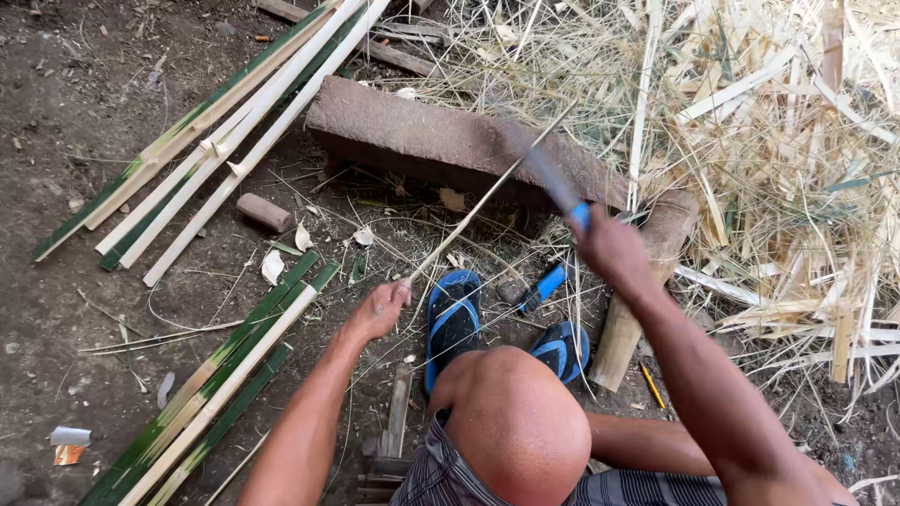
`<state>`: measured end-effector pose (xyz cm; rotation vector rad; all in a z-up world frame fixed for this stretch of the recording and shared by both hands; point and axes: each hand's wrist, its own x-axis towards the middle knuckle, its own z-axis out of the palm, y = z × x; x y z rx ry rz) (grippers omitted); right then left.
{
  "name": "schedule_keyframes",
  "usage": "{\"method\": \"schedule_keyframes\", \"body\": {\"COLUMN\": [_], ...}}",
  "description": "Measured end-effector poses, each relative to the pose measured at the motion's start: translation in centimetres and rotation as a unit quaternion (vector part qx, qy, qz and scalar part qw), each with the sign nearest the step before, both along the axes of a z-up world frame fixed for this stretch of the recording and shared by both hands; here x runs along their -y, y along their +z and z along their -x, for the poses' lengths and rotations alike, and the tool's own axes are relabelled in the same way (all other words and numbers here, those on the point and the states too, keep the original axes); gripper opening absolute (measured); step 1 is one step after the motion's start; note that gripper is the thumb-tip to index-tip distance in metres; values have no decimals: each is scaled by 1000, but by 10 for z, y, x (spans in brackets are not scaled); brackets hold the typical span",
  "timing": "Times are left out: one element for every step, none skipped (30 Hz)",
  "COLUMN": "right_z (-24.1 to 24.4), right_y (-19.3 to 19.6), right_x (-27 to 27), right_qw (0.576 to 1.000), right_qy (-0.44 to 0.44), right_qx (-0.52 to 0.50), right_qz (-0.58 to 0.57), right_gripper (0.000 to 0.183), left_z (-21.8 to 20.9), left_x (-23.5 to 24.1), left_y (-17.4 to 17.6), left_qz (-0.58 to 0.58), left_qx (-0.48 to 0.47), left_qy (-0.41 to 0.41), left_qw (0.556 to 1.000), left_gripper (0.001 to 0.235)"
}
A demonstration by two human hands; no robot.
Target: The person sits on the ground and uses a machete to split long bamboo stalks into thin strips. They repeatedly strike the bamboo against a wooden block to separate the layers and then set the finished strips aside.
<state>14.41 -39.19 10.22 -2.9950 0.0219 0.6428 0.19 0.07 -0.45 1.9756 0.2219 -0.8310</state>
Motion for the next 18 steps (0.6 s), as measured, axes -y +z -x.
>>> {"method": "schedule_keyframes", "body": {"right_z": [22, 50, 70, 81, 84, 85, 75, 52, 26, 3, -24, -43, -53, -54, -49, -34, -15, 11], "right_y": [-5, -11, -16, -19, -21, -23, -22, -21, -18, -15, -7, 0, 9, 16, 21, 26, 28, 25], "right_x": [-16, -32, -47, -56, -59, -55, -44, -27, -6, 15, 37, 55, 64, 65, 62, 52, 38, 16], "right_qw": [998, 992, 983, 980, 977, 970, 983, 992, 997, 998, 995, 991, 987, 991, 994, 996, 996, 997], "right_qy": [66, 113, 160, 151, 142, 135, 115, 95, 65, -15, -92, -123, -154, -122, -89, -56, -52, -49], "right_qx": [-4, -47, -90, -126, -162, -201, -145, -83, -26, 26, 41, 44, 48, 55, 62, 66, 65, 63], "right_qz": [14, 13, 11, 8, 4, 0, 5, 11, 31, 47, -12, -6, 0, 12, 24, 36, 10, -19], "right_gripper": [50, 51, 53, 52, 52, 52, 54, 57, 50, 50, 59, 62, 68, 67, 66, 65, 62, 61], "left_z": [0, 0, 0, -4, -7, -4, 0, 1, 2, 2, 2, 3, 3, 4, 4, 6, 7, 10], "left_x": [-1, -3, -4, -3, -3, -3, -3, -2, -2, -1, -1, 1, 2, 5, 9, 13, 19, 23], "left_y": [-1, -1, -1, -1, -1, -2, -2, -2, -2, -1, 1, 2, 2, 1, -1, -3, -7, -11], "left_qz": [3, 3, -11, -24, -37, -40, -43, -44, -43, -42, -41, -33, -25, -16, 25, 66, 107, 107], "left_qx": [-7, -15, -5, 8, 20, 27, 33, 43, 32, 26, 19, 57, 95, 131, 75, 15, -45, -70], "left_qy": [2, 2, -4, -13, -22, -24, -26, -28, -26, -24, -22, -17, -12, -7, 22, 51, 80, 72], "left_qw": [1000, 1000, 1000, 1000, 999, 999, 998, 998, 998, 998, 999, 998, 995, 991, 997, 996, 990, 989], "left_gripper": [52, 52, 52, 53, 54, 52, 51, 50, 51, 52, 53, 52, 50, 49, 40, 33, 28, 26]}}
